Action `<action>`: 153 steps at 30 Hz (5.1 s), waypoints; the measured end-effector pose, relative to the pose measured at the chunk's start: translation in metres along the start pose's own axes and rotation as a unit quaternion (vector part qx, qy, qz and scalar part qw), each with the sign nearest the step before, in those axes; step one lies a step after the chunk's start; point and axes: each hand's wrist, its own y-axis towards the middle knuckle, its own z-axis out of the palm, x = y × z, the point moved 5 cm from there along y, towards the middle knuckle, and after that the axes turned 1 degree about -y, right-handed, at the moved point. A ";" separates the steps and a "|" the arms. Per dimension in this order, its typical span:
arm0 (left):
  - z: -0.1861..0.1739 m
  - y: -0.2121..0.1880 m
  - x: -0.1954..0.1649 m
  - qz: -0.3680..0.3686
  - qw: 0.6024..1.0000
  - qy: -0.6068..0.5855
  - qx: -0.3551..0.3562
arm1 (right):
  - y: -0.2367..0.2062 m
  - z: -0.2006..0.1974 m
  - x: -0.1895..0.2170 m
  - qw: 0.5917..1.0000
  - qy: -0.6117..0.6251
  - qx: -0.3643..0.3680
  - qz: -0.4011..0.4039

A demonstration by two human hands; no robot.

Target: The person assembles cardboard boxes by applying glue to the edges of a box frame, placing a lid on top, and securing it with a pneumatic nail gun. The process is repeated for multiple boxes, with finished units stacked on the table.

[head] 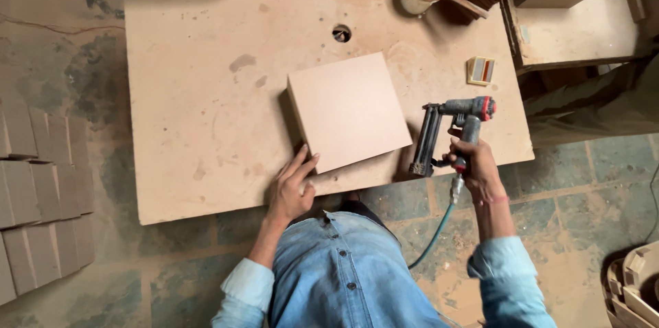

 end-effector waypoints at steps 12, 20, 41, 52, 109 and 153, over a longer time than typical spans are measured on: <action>0.056 0.087 0.013 -0.340 0.879 -0.312 -0.118 | 0.109 -0.054 0.036 0.789 -0.551 -0.124 -0.241; 0.057 0.192 -0.007 -0.359 0.876 -0.272 -0.172 | 0.139 0.095 0.055 0.939 -0.269 0.171 -0.126; 0.068 0.103 0.044 -0.321 0.901 -0.072 -0.284 | 0.287 0.037 0.097 0.629 -0.669 0.084 -0.386; 0.083 0.131 0.053 -0.344 0.892 0.069 -0.286 | 0.400 0.055 0.202 0.322 -0.814 0.029 -0.483; 0.026 0.121 0.011 -0.355 0.912 0.080 -0.190 | 0.089 -0.015 -0.034 0.590 -0.495 0.440 -0.461; 0.054 0.033 -0.032 0.163 0.905 0.391 0.048 | -0.103 0.052 -0.105 0.866 -0.377 -0.003 -0.327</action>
